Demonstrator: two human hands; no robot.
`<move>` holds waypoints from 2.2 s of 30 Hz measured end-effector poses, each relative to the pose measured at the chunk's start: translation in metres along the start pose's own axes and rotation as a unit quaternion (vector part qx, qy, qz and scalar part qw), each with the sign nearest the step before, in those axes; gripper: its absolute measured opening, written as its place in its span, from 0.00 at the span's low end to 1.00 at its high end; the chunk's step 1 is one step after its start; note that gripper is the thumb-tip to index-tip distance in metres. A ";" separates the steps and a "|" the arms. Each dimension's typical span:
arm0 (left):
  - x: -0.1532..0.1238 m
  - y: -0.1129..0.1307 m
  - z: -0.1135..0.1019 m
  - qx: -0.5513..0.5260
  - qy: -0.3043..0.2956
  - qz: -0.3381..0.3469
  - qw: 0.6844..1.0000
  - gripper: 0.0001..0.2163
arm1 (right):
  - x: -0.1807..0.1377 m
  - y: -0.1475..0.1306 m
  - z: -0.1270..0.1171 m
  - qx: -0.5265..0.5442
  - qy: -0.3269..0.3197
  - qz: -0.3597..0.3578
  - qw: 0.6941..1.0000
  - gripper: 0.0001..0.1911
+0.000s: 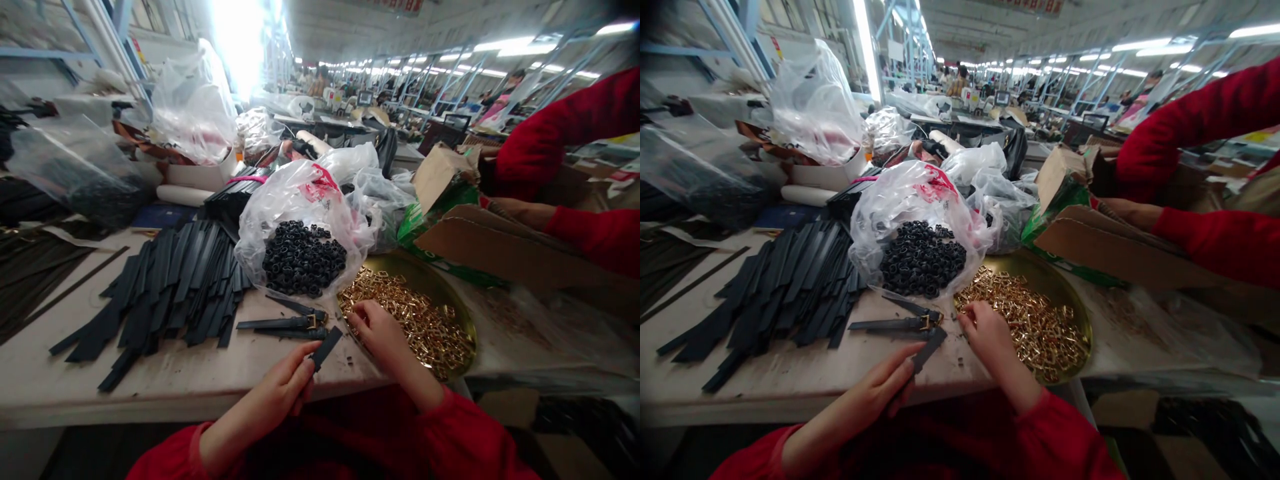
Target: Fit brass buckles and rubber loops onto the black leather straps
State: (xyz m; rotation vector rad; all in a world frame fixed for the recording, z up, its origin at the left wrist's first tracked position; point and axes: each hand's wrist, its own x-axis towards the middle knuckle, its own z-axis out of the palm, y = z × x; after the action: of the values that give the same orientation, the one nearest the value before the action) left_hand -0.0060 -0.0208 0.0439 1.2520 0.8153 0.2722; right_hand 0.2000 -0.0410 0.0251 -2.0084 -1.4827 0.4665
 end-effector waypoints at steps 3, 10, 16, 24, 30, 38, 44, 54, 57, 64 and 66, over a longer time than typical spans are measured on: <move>0.006 0.003 0.001 0.026 0.036 0.011 0.999 0.15 | 0.030 0.010 -0.006 -0.197 0.004 0.017 0.980 0.08; 0.005 0.023 0.009 -0.016 0.062 -0.004 0.998 0.04 | 0.029 0.019 -0.023 0.079 -0.008 0.053 0.995 0.12; 0.019 0.035 0.013 -0.017 0.081 0.067 0.994 0.11 | -0.012 -0.017 -0.029 0.462 -0.162 0.112 0.865 0.17; 0.008 0.028 0.007 0.122 0.122 0.118 0.978 0.07 | -0.037 -0.045 -0.005 0.496 -0.248 0.110 0.825 0.17; 0.003 0.018 0.009 0.352 0.176 0.149 0.907 0.07 | -0.042 -0.043 0.016 0.622 -0.184 0.179 0.740 0.12; 0.009 0.007 0.019 0.585 0.112 0.168 0.785 0.08 | -0.050 -0.039 0.040 0.719 -0.153 0.234 0.636 0.11; 0.005 0.012 0.000 0.390 0.174 0.151 0.891 0.10 | -0.044 -0.033 0.037 0.763 -0.134 0.280 0.567 0.07; -0.001 -0.008 -0.001 0.187 0.075 0.022 0.979 0.15 | -0.039 -0.032 0.025 0.734 -0.081 0.242 0.629 0.15; -0.004 -0.011 0.003 0.156 0.041 -0.027 0.986 0.14 | -0.042 -0.033 0.016 0.711 -0.127 0.209 0.659 0.17; -0.012 -0.011 0.008 0.128 -0.041 -0.006 0.991 0.15 | -0.054 -0.042 0.016 0.677 -0.243 0.190 0.668 0.21; -0.014 -0.010 0.009 0.133 -0.040 0.016 0.990 0.15 | -0.057 -0.043 0.022 0.668 -0.233 0.193 0.680 0.22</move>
State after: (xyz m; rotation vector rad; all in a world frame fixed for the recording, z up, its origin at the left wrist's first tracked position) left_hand -0.0117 -0.0389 0.0405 1.5162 0.7802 0.1405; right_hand 0.1368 -0.0807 0.0324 -0.9086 -0.4405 1.7209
